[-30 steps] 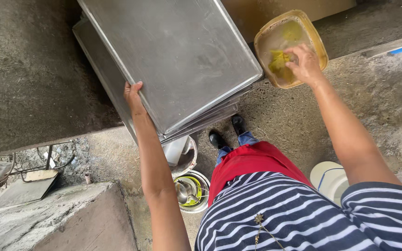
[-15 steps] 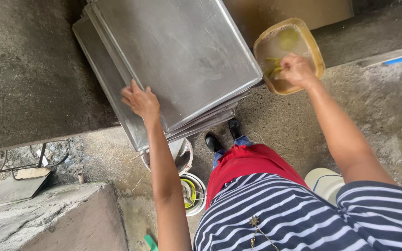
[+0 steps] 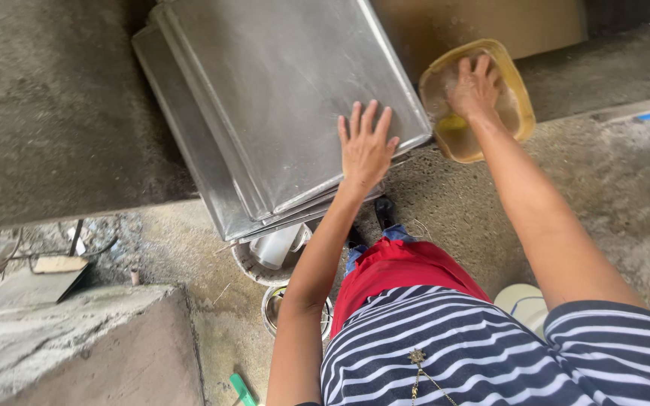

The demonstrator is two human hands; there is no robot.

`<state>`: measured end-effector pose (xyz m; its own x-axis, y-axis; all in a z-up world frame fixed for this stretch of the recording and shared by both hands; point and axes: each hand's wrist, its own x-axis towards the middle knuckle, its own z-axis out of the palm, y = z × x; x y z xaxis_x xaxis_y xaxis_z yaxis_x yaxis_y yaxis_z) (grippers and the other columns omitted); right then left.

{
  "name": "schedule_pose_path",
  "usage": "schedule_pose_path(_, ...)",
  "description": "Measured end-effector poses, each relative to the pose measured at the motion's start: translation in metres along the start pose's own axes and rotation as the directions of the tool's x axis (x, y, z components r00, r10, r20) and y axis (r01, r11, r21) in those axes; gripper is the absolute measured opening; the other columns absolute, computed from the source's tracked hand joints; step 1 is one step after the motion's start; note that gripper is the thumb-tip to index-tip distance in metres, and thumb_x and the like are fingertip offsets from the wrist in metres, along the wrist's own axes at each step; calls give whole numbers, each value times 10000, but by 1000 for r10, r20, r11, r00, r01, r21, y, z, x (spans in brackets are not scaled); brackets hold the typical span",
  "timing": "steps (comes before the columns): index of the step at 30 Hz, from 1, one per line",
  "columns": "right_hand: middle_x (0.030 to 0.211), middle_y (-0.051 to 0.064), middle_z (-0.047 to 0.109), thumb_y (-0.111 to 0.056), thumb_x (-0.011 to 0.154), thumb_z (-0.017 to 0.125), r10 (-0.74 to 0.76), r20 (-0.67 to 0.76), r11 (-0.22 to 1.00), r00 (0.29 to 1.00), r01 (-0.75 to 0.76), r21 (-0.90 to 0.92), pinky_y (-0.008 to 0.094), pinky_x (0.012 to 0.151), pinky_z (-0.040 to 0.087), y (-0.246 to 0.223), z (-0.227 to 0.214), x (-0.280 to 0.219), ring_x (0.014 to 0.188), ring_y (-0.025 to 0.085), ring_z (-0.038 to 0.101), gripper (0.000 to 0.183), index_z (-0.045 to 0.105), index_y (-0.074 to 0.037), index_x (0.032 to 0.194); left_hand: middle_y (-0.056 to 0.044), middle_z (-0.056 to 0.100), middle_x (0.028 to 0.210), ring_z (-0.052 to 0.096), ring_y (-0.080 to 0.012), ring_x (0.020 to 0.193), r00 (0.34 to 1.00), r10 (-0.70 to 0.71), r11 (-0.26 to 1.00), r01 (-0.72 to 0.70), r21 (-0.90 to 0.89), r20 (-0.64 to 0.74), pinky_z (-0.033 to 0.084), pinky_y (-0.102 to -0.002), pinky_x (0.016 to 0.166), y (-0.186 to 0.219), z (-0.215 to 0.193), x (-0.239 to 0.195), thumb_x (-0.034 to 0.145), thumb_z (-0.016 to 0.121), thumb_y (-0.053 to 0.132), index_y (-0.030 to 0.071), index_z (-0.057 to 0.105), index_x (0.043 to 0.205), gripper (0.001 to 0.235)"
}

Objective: The person scrubs multiple rectangular metal trays with a yellow sponge and soapy water, rinses them under running water, and stacks them. They also wash a cloth and rinse the sink area.

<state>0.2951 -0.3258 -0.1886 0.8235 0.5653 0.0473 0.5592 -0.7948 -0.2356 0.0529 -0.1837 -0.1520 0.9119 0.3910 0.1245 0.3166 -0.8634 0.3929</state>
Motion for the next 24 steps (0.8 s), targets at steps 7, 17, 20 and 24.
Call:
schedule_pose_path(7, 1323, 295, 550, 36, 940, 582, -14, -58, 999, 998, 17, 40, 576, 980, 510, 45, 17, 16, 1251, 468, 515, 338, 693, -53, 1246, -100, 375, 1585, 256, -344, 1527, 997, 13, 999, -17, -44, -82, 141, -604, 1262, 3, -2, -10, 927, 689, 389, 198, 476, 1481, 624)
schedule_pose_path(17, 1205, 185, 699, -8, 952, 658, 93, -171, 771, 981, 38, 636, 409, 879, 592, -1, -80, 21, 1049, 299, 699, 249, 700, -30, 1196, -81, 563, 1438, 487, -312, 1407, 901, -267, 949, 185, -254, -342, 359, -501, 1219, -62, -35, -37, 917, 707, 163, 175, 649, 1285, 373)
schedule_pose_path(20, 1253, 158, 707, -70, 999, 690, -47, -66, 728, 997, 79, 681, 337, 795, 647, -71, -96, -20, 997, 237, 751, 322, 663, -48, 1320, -150, 508, 1273, 516, -324, 1195, 604, -511, 840, 502, -207, -611, 404, -492, 988, -132, -64, -55, 903, 653, 74, 54, 599, 1335, 435)
schedule_pose_path(24, 1545, 196, 498, -257, 860, 776, -729, -158, 684, 666, 718, -127, 638, 1141, 330, -171, -44, -48, 1447, 447, 421, 558, 646, -58, 1365, -128, 500, 1250, 526, -307, 1123, 555, -589, 730, 676, -94, -587, 423, -453, 857, -170, -66, -58, 941, 643, 106, 5, 530, 1416, 499)
